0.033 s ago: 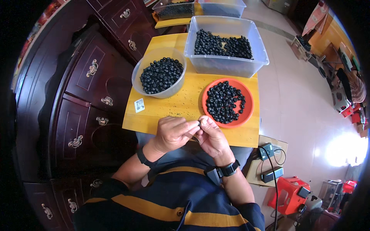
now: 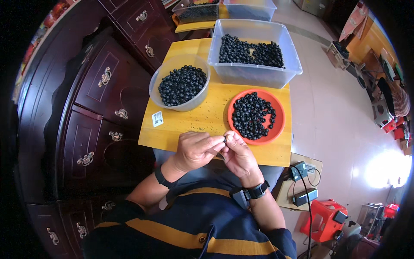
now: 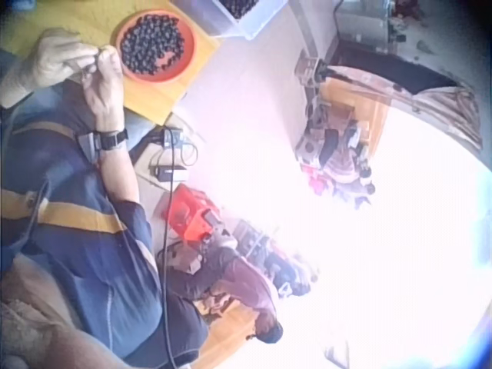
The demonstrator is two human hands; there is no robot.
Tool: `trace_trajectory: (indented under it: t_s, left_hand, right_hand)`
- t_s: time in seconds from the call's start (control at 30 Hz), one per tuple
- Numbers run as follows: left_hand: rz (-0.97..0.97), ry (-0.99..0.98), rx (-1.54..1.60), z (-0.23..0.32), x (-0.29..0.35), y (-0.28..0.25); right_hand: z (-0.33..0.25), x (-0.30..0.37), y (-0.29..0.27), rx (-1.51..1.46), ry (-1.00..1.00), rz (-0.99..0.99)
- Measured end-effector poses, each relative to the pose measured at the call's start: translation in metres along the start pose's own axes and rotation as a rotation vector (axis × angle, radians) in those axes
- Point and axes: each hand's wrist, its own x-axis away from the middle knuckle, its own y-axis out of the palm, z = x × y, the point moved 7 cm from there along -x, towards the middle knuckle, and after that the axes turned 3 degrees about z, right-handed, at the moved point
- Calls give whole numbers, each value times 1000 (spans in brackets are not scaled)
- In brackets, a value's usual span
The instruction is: Sorting and processing small dark oval objects using a utility knife and various containers.
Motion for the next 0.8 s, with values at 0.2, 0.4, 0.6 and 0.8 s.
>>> trace_trajectory:
  t_s: [0.2,0.4,0.6,0.8]
  left_hand:
    - [-72,-148,49,-8,1,5]
    - [50,-392,-126,-56,-7,-34]
    - [127,-410,-2,-63,-18,-51]
    - [-264,-392,111,-24,14,17]
  right_hand:
    - [0,0,4,113,-7,19]
    - [0,3,-6,21,58,79]
    - [0,-5,3,-91,69,50]
    - [1,-3,12,-48,71,-32]
